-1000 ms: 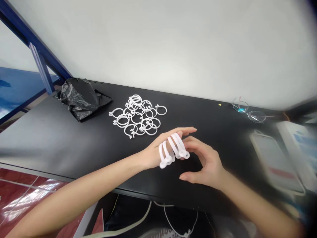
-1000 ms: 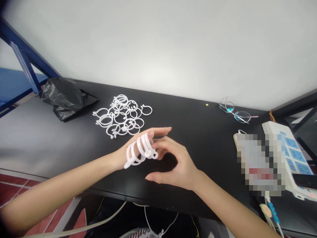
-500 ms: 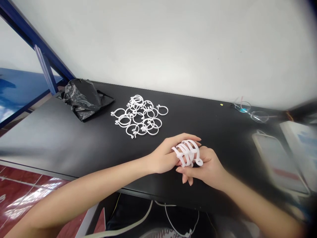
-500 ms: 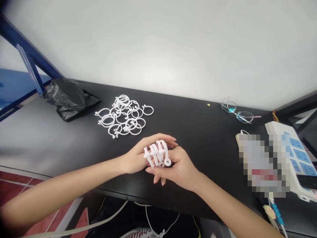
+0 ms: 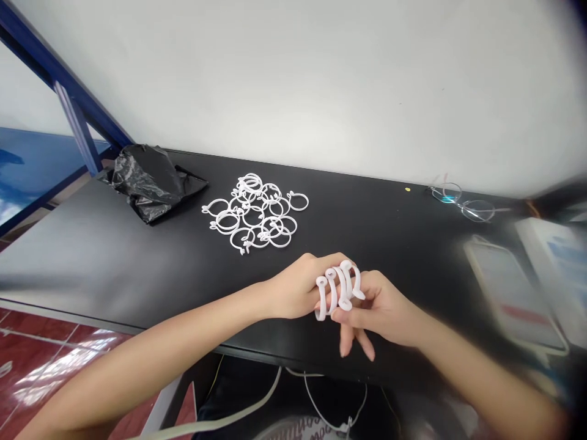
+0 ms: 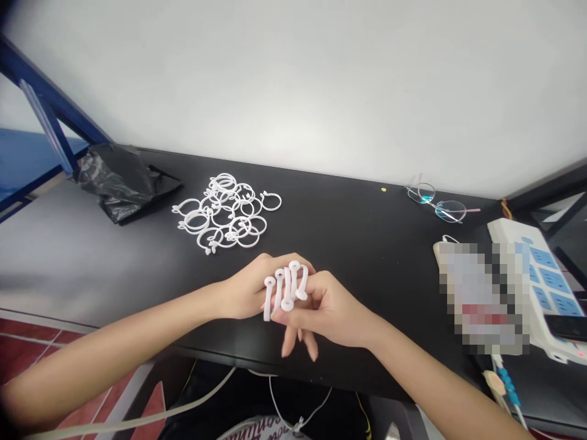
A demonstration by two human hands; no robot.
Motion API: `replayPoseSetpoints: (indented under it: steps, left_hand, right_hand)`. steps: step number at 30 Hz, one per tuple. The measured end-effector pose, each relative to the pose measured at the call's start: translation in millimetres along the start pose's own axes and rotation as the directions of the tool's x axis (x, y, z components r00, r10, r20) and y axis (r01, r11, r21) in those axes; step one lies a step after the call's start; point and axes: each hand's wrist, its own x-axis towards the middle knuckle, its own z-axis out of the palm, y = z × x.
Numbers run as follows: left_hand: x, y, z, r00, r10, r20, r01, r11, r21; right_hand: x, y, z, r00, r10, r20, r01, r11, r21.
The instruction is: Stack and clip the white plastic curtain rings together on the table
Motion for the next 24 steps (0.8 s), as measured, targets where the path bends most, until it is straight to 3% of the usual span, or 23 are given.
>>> replayPoseSetpoints:
  steps: [5,10,12,14,16,19,20,21,24]
  left_hand:
    - [-1.1,-6.8,2.6,0.998,0.05,0.033,-0.054,0.987,0.151]
    - [-0.1,-9.0,3.7,0.999,0.033,0.017,-0.036,0.968,0.247]
    - [-0.1,-7.6,2.8,0.999,0.04,-0.013,-0.036,0.974,0.222]
    - [-0.6,-5.2,1.6,0.998,0.041,-0.044,-0.034,0.988,0.151]
    - [-1.4,-2.6,0.6,0.997,0.039,-0.064,-0.034,0.996,0.085]
    - [-2.1,-0.2,0.1,0.997,0.038,-0.072,-0.035,0.999,0.041]
    - [-2.2,0.1,0.3,0.997,0.037,-0.07,-0.034,0.999,0.036]
    - [-2.1,0.1,0.4,0.997,0.035,-0.066,-0.032,0.999,0.035]
    - [-1.4,-0.7,0.9,0.999,0.026,-0.028,-0.025,0.999,0.048]
  right_hand:
    - [4.5,-0.3,0.2,0.998,0.047,0.045,-0.048,0.999,0.024]
    - [4.7,-2.0,-4.1,0.998,0.035,0.053,-0.035,0.999,0.004]
    - [2.8,-2.1,-8.7,1.0,-0.001,0.008,0.002,1.0,-0.028]
    - [0.7,-2.9,-12.8,0.992,-0.067,-0.109,0.059,0.995,-0.082]
    - [-0.5,-4.4,-14.3,0.93,-0.202,-0.306,0.158,0.974,-0.162]
    - [-0.6,-6.9,-10.9,0.731,-0.425,-0.534,0.311,0.904,-0.294]
    - [-0.4,-7.4,-9.0,0.7,-0.457,-0.549,0.333,0.889,-0.315]
    - [-0.3,-7.6,-7.0,0.705,-0.461,-0.539,0.333,0.886,-0.321]
    - [-0.3,-6.8,-2.4,0.803,-0.386,-0.454,0.278,0.917,-0.287]
